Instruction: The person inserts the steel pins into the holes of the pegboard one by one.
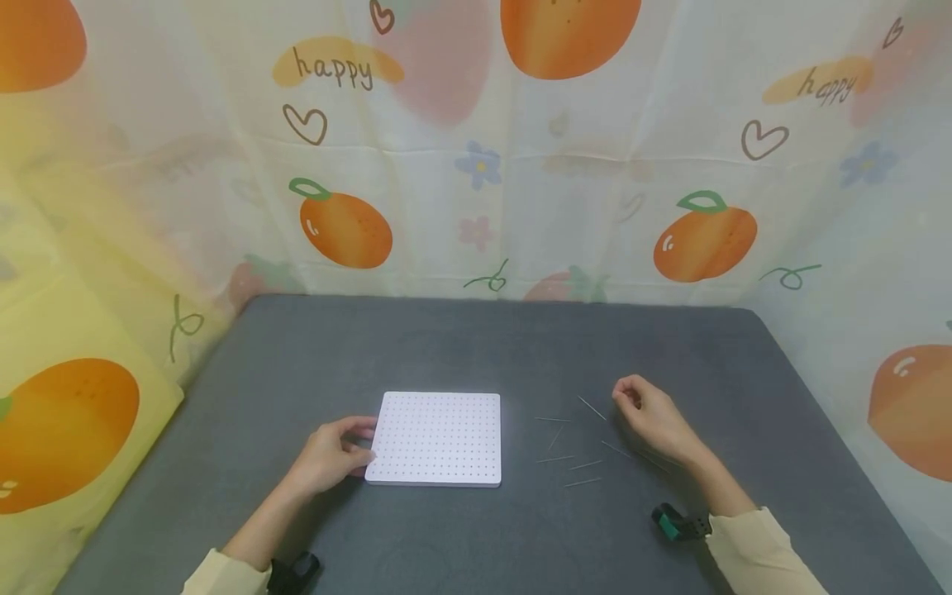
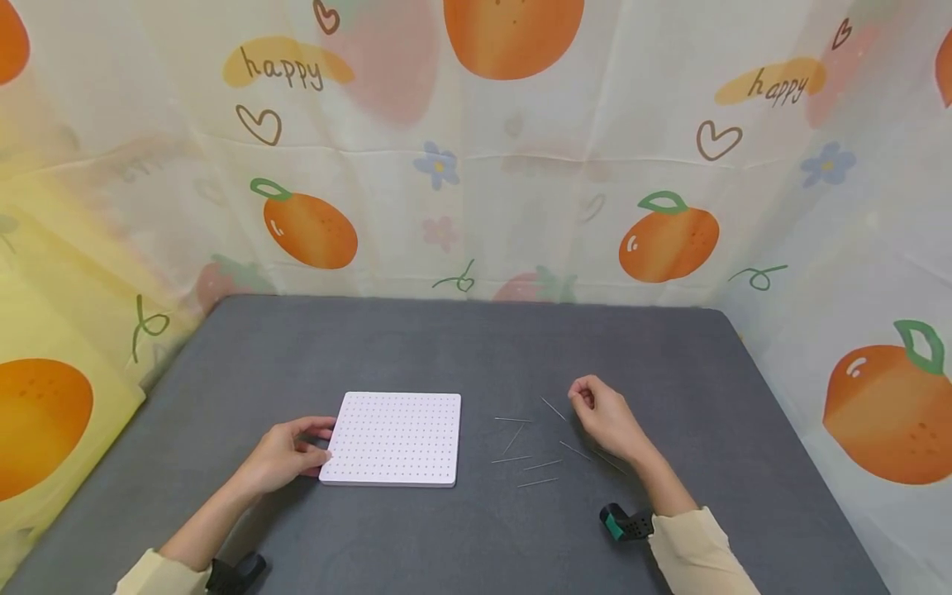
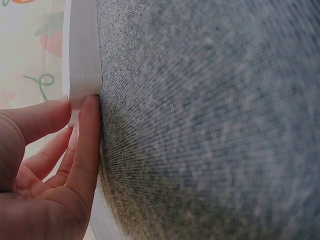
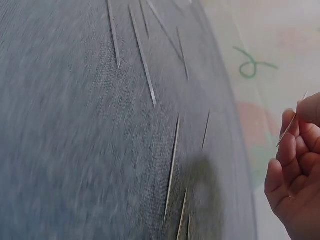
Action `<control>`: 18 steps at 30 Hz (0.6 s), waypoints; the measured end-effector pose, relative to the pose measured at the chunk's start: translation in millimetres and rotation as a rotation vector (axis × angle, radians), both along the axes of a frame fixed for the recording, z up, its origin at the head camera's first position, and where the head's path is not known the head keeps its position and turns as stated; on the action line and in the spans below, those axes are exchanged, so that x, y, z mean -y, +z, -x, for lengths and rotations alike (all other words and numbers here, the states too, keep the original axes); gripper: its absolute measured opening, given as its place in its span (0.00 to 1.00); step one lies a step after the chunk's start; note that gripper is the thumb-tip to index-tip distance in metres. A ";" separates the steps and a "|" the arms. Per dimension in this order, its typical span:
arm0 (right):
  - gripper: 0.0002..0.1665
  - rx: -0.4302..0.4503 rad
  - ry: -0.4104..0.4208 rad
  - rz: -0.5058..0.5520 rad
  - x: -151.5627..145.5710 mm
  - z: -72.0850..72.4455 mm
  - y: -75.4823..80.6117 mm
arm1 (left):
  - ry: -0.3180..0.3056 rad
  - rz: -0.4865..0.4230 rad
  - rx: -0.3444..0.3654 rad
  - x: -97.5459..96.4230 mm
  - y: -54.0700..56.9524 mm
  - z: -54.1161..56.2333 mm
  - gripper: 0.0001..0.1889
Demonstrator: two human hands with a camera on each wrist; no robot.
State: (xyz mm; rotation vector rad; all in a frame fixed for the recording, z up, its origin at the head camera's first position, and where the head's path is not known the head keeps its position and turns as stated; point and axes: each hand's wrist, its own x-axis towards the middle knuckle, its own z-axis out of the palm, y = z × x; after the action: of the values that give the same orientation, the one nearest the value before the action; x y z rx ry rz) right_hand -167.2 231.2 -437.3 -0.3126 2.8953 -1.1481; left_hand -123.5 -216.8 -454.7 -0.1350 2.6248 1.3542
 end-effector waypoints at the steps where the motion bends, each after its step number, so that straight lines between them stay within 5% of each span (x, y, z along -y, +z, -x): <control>1: 0.08 -0.001 -0.001 0.002 2.6 0.9 0.7 | 0.001 -0.002 0.000 0.0 0.0 0.0 0.26; 18: 0.06 -0.005 0.082 0.174 51.4 10.0 6.1 | -0.009 0.000 -0.015 1.0 -1.4 -1.5 0.26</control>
State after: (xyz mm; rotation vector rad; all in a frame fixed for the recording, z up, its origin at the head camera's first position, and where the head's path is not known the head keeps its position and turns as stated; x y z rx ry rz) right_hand -177.2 179.8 -431.1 -0.4329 2.7623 -1.3884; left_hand -122.1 -217.8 -456.2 -0.1133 2.6340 1.3574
